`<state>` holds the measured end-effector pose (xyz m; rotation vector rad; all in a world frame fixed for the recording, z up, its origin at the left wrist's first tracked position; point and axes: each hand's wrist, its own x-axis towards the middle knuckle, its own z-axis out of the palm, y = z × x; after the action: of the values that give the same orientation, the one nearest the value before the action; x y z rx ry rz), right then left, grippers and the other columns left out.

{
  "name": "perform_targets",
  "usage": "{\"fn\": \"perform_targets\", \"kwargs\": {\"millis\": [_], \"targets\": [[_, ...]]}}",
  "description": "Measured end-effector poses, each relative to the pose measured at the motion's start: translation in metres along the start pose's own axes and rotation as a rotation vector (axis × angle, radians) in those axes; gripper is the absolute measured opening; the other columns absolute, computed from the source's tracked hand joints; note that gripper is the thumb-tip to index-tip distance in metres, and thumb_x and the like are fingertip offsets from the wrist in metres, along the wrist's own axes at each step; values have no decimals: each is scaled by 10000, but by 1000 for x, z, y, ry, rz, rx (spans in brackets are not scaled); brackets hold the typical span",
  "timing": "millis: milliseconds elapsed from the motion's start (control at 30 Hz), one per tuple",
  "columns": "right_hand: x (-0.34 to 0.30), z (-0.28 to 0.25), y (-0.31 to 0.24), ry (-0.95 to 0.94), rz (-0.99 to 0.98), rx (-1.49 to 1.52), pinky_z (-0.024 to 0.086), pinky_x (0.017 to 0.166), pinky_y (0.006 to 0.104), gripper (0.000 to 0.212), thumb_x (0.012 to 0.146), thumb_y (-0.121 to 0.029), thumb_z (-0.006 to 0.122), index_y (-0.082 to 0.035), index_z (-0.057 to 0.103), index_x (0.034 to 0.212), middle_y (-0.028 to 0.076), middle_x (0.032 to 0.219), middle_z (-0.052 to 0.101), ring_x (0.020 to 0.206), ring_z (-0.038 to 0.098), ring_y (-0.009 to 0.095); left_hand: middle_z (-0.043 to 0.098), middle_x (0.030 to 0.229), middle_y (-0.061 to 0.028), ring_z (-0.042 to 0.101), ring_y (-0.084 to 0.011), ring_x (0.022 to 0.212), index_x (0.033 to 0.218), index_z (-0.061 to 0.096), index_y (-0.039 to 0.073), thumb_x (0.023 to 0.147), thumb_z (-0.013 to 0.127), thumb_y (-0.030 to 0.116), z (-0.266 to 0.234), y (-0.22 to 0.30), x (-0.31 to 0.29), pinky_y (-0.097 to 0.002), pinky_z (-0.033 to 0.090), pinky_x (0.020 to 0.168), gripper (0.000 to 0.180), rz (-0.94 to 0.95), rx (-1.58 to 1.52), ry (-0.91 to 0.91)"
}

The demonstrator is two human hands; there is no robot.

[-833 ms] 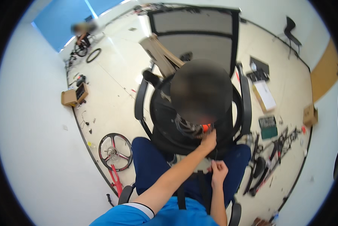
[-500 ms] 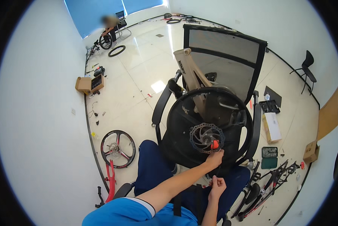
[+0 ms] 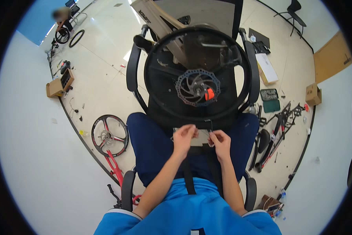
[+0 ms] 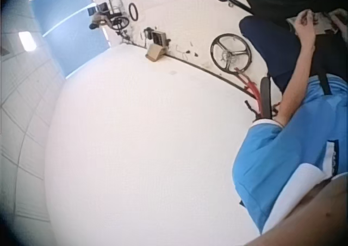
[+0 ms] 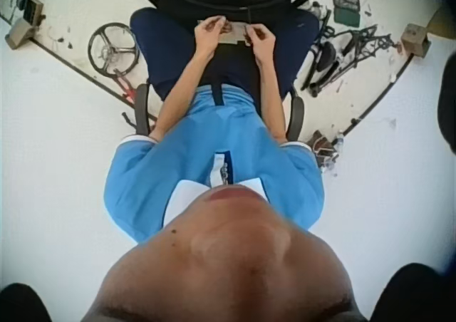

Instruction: The person assembles a bicycle disc brake rotor onto a hub by hand, inserting and tightening multiple small bolts. The person repeatedly adjusts the rotor and bolts to secure the assembly.

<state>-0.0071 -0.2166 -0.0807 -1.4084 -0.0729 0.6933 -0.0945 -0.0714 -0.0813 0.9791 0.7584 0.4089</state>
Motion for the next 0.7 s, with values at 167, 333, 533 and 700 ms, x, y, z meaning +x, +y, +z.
{"fn": "perform_targets", "kwargs": {"millis": [167, 333, 533, 700], "targets": [[4, 30, -29, -66, -68, -42, 475, 604, 225, 105, 946, -99, 712, -9, 678, 903, 30, 761, 689, 676, 626, 77, 705, 913, -72, 652, -124, 784, 1068, 689, -29, 987, 679, 153, 11, 41, 21, -263, 538, 729, 200, -8, -149, -72], [11, 41, -29, -89, -154, -100, 469, 596, 222, 109, 944, -94, 711, 0, 677, 901, 23, 753, 689, 657, 620, 71, 698, 967, -75, 648, -130, 817, 1118, 671, -12, 1006, 651, 157, 14, 57, 21, -265, 531, 744, 204, -36, -234, -123], [13, 50, -23, -45, -226, -72, 468, 580, 215, 105, 925, -70, 724, 15, 680, 882, 21, 737, 678, 630, 605, 63, 689, 983, -75, 633, -128, 838, 1114, 673, -10, 1001, 655, 148, 7, 60, 22, -265, 535, 774, 195, -79, -367, -125], [7, 65, -19, -102, -162, -40, 473, 568, 219, 129, 929, -72, 726, 10, 657, 857, 34, 733, 676, 613, 601, 70, 690, 969, -81, 641, -133, 836, 1109, 672, -29, 987, 672, 125, 7, 63, 20, -269, 543, 776, 196, 18, -328, -49]]}}
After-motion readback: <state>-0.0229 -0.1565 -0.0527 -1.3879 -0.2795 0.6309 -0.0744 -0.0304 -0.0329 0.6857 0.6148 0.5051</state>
